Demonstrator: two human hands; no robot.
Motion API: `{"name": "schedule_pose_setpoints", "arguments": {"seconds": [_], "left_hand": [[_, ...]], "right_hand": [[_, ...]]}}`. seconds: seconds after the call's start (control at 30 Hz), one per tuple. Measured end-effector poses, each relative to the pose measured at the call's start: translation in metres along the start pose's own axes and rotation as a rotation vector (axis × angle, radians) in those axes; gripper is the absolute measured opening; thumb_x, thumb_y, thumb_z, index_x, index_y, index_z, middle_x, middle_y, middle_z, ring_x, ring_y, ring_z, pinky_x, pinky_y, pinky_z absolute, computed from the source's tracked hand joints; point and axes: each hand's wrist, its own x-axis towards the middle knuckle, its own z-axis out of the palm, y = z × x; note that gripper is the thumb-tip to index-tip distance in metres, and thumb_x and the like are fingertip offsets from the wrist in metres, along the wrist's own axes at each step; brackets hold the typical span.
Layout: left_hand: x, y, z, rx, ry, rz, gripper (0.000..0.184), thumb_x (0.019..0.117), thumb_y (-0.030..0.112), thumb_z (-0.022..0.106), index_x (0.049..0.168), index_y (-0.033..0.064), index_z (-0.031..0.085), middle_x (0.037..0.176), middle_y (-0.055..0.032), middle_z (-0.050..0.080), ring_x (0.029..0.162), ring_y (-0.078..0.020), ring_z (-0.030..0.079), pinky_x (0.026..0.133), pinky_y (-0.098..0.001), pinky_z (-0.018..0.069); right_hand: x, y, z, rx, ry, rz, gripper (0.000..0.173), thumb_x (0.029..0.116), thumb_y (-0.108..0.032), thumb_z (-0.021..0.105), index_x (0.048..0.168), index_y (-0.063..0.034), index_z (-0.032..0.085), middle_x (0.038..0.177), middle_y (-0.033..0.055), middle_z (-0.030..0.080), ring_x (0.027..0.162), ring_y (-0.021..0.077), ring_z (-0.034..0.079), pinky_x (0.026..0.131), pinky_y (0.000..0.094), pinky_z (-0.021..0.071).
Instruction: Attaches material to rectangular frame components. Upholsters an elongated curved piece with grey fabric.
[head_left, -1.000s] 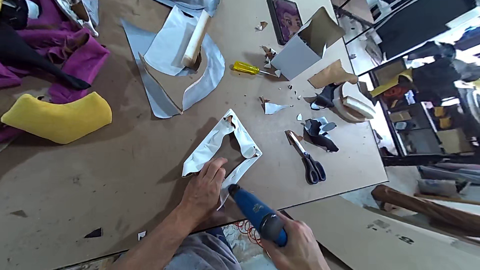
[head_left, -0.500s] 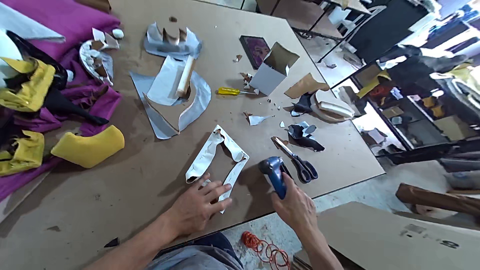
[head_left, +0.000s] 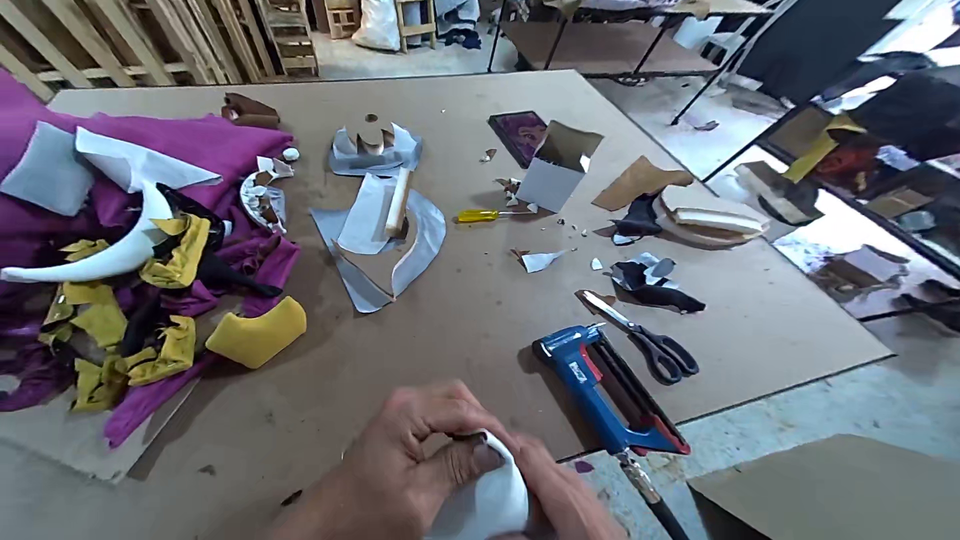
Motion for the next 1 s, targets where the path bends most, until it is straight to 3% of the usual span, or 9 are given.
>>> {"name": "schedule_pose_setpoints", "arguments": {"seconds": [0.07,0.2,0.33,0.43,0.57,0.63,0.77,0.83,1.0], "left_hand": [[-0.026,-0.024,0.008,-0.121,-0.047,-0.056,0.028,0.1032,0.027,0.062,0.11,0.0013,0.072,0.106,-0.0083,0.07,0.104,-0.0122,0.065,0.092,-0.0288,0.0552],[-0.059,-0.068,0.032,-0.127,-0.035,-0.149,0.023,0.0954,0.023,0.074,0.11,0.0052,0.074,0.104,-0.0071,0.071,0.095,-0.0094,0.069,0.082,-0.0243,0.0597],[-0.073,-0.09,0.044,-0.034,-0.036,-0.138,0.02,0.094,0.023,0.076,0.107,0.0073,0.077,0.1,-0.0062,0.071,0.094,-0.0085,0.068,0.083,-0.0229,0.0584],[-0.083,-0.103,0.049,-0.004,-0.027,-0.155,0.015,0.096,0.022,0.073,0.101,0.0075,0.077,0.094,-0.0053,0.073,0.091,-0.0092,0.069,0.082,-0.0244,0.0583],[-0.086,-0.115,0.053,-0.037,0.023,-0.156,0.017,0.0985,0.022,0.07,0.098,0.0068,0.076,0.091,-0.0047,0.073,0.089,-0.0098,0.069,0.083,-0.0257,0.0584],[-0.085,-0.118,0.048,-0.097,0.067,-0.2,0.018,0.0978,0.024,0.071,0.096,0.0069,0.076,0.086,-0.0035,0.072,0.082,-0.0071,0.068,0.076,-0.0227,0.0578],[-0.082,-0.123,0.043,-0.23,0.068,-0.285,0.018,0.0959,0.024,0.073,0.095,0.0064,0.078,0.08,-0.0032,0.071,0.075,-0.0046,0.066,0.069,-0.0195,0.0548],[-0.082,-0.127,0.041,-0.284,0.076,-0.323,0.02,0.0962,0.025,0.073,0.094,0.0063,0.078,0.079,-0.0031,0.071,0.075,-0.004,0.066,0.068,-0.0188,0.0549],[-0.085,-0.127,0.043,-0.281,0.119,-0.421,0.022,0.0959,0.028,0.073,0.092,0.0072,0.078,0.076,-0.0021,0.069,0.072,-0.0023,0.064,0.065,-0.0171,0.0526]], "right_hand": [[-0.021,0.009,0.016,0.11,-0.055,0.114,0.047,0.0999,-0.039,0.066,0.116,0.0048,0.061,0.1,0.0194,0.068,0.092,0.0246,0.069,0.083,0.0435,0.0577],[-0.055,0.065,0.053,0.224,-0.034,0.161,0.035,0.0962,-0.033,0.072,0.112,-0.0028,0.065,0.106,0.0104,0.069,0.103,0.0177,0.066,0.1,0.0425,0.0507],[-0.07,0.089,0.076,0.399,-0.004,0.198,0.027,0.0943,-0.026,0.075,0.103,-0.0041,0.063,0.105,0.009,0.066,0.098,0.0099,0.065,0.087,0.0282,0.056],[-0.076,0.094,0.086,0.452,-0.038,0.244,0.025,0.0914,-0.021,0.078,0.101,-0.001,0.066,0.107,0.0105,0.068,0.1,0.0093,0.066,0.086,0.0255,0.0574],[-0.061,0.082,0.043,0.027,-0.096,0.317,0.021,0.0912,-0.025,0.078,0.108,-0.0115,0.077,0.117,0.0074,0.071,0.11,0.0142,0.067,0.092,0.0328,0.0592],[-0.048,0.08,0.007,-0.319,0.071,0.392,0.024,0.0911,-0.026,0.074,0.111,-0.0126,0.077,0.117,0.0096,0.071,0.108,0.0205,0.069,0.087,0.0398,0.0611],[-0.032,0.127,-0.036,-0.795,0.247,0.71,0.07,0.0845,-0.04,0.077,0.142,-0.0052,0.058,0.127,0.0329,0.059,0.113,0.0548,0.059,0.082,0.0707,0.0501],[-0.03,0.149,-0.04,-0.846,0.245,0.845,0.088,0.0847,-0.048,0.076,0.154,-0.0046,0.044,0.124,0.0356,0.058,0.106,0.0577,0.059,0.078,0.0725,0.049],[-0.021,0.151,-0.054,-0.854,0.138,0.967,0.079,0.0903,-0.036,0.074,0.153,-0.0003,0.043,0.118,0.0323,0.065,0.101,0.0542,0.065,0.081,0.0737,0.0484]]}}
